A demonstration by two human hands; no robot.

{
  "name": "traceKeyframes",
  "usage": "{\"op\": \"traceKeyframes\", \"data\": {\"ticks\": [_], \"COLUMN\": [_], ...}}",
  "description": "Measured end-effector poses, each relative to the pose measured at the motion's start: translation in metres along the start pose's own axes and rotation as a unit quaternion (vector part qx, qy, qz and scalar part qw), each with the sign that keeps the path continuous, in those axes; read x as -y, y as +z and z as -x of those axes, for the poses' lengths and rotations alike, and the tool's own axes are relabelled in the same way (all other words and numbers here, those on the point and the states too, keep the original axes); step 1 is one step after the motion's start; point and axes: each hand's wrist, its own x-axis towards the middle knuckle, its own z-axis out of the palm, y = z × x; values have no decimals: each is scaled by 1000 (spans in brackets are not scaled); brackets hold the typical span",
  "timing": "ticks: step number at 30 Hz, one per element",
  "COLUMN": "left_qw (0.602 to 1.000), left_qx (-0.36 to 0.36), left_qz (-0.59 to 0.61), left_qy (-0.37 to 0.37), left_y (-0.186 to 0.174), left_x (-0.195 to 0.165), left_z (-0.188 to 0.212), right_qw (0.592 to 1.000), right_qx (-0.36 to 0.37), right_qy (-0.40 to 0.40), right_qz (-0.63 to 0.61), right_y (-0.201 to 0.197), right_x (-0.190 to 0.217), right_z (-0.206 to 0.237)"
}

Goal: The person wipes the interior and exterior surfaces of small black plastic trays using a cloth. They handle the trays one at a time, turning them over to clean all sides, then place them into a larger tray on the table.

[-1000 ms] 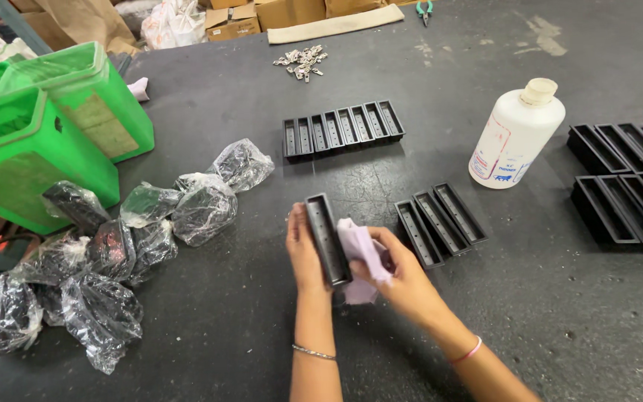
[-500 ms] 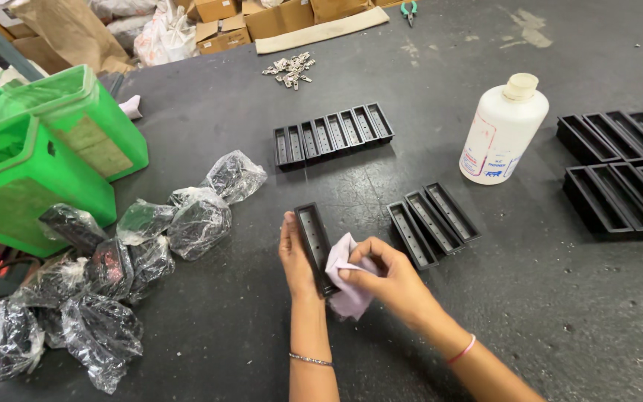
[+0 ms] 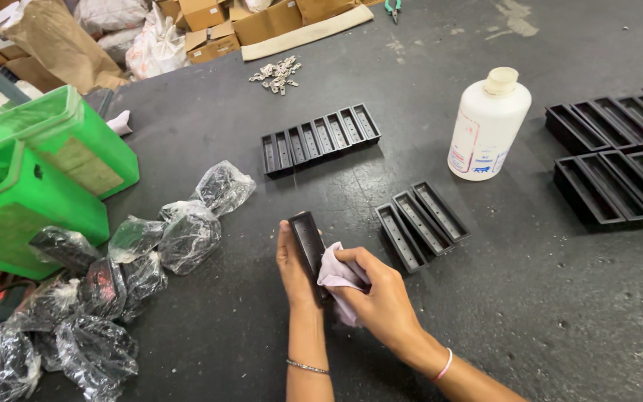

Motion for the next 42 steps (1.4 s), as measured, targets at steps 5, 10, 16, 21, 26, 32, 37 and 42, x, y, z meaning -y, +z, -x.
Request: {"op": "traceKeyframes", "data": {"ticks": [5,10,16,21,26,32,37,42], "left_qw": [993,977,986,989,993,991,986,981], "left_qx": [106,169,120,0,-78,-109,-58,-28], "left_qz": [-32,-108,-98,-101,-23,46,144,188], "left_qy": [42,66,66,108,85,64,66,47], "left_y": [18,35,35,21,2,-17,-30,-34], "left_x": [16,30,22,7,-4,-8,-11,-8], "left_z": [13,28,28,18,5,-14,-22,-24], "right_qw": [996,980,987,996,999,994,988,990], "right_qx": [-81,-115,-90,-18,37,92,108,93], "right_qy": [-22,-28,-17,25,26,44,78,64], "right_qz": [-40,-157,-129,-78,-29,-32,-82,-84], "right_y": [-17,-46,-38,-13,-1,3,-2,-10], "right_x": [-9,-19,-25,-28,-26,-27,-29,-26], "right_z": [-14,-30,-30,-19,-11,-9,-13,-19]}}
